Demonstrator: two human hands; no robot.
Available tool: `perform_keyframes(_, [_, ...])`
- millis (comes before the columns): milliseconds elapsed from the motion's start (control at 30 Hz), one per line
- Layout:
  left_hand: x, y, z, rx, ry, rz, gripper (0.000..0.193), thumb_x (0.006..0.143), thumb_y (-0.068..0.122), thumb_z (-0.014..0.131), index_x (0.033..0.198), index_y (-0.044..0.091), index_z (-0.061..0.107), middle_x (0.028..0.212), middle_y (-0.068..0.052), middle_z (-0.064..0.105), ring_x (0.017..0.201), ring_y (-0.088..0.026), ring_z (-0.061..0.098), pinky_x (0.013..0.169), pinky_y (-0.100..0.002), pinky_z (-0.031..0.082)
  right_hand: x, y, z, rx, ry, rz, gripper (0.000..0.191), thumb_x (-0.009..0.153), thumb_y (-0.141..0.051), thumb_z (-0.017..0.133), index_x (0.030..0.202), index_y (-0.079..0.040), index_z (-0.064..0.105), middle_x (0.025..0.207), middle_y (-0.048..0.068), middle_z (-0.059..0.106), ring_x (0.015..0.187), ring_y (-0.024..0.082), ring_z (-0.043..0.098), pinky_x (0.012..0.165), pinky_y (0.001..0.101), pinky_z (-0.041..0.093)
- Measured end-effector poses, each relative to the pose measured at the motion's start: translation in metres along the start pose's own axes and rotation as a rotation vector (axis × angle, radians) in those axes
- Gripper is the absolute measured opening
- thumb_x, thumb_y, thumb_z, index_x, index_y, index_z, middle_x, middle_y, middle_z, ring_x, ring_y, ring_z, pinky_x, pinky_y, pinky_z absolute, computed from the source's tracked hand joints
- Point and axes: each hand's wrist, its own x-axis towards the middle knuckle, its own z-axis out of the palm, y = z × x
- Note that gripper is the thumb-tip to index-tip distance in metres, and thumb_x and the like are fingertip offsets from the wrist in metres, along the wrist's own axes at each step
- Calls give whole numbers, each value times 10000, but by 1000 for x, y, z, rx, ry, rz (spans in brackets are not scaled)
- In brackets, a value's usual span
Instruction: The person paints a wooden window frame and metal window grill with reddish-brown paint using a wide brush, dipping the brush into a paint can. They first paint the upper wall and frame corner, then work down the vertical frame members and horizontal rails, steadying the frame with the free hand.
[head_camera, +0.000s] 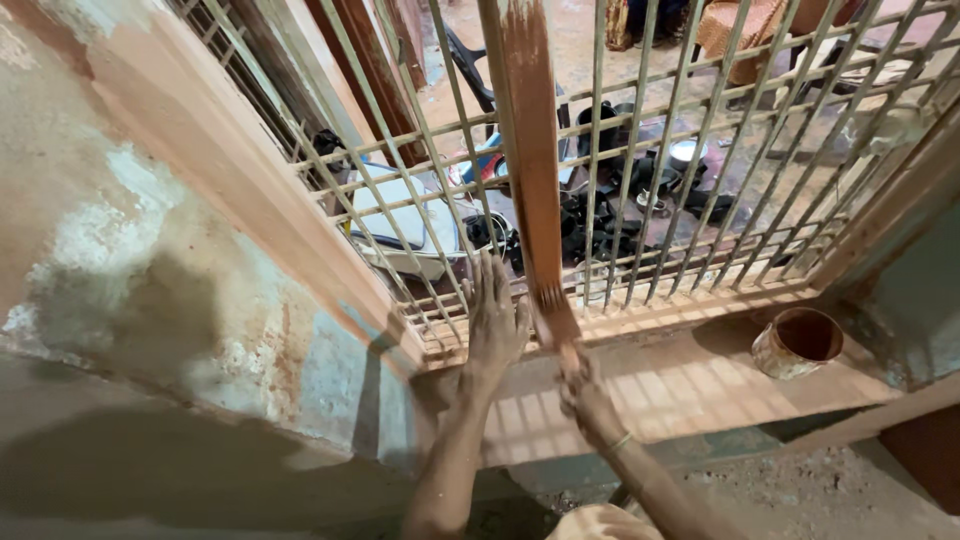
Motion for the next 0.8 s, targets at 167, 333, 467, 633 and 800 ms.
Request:
perform_keyframes(167, [-1,-7,0,-24,-9,3,824,963,186,562,1595,-85,108,1677,-290,62,1563,-432,53,1266,-560,59,-3,1,-1,10,164,224,427,1051,-169,369,1477,-194,367,952,134,592,498,92,367,389,236,300])
perform_keyframes(333, [1,-1,2,-44,25,51,789,979,174,572,1585,-94,143,1659,-337,93,1555,-466,68,1264,-576,48,-3,-14,2,-55,-174,-340,556,1009,-58,397,1545,-184,318,1001,49,604,491,44,387,387,178,324])
perform_keyframes(467, [-1,6,6,-20,-77,-21,866,846,116,586,1571,-84,155,1660,-310,120,1572,-446,61,1290,-545,55,-7,-22,4,-12,-372,-519,597,1071,-36,398,1631,-193,264,1067,52,563,563,22,385,483,151,348])
perform_keyframes(633, [-1,0,10,-20,-60,-32,777,989,165,525,1605,-48,102,1683,-275,57,1571,-410,34,1275,-565,30,2,-5,-3,-46,-109,-183,544,1032,-97,419,1549,-217,300,1052,56,578,489,65,397,391,195,346])
perform_keyframes(800, [-4,-8,12,-31,-18,-18,751,1014,160,486,1618,-36,84,1700,-257,38,1577,-390,24,1280,-554,44,2,-4,-3,10,140,192,496,1041,-170,420,1529,-189,330,1013,77,605,485,70,391,382,202,340])
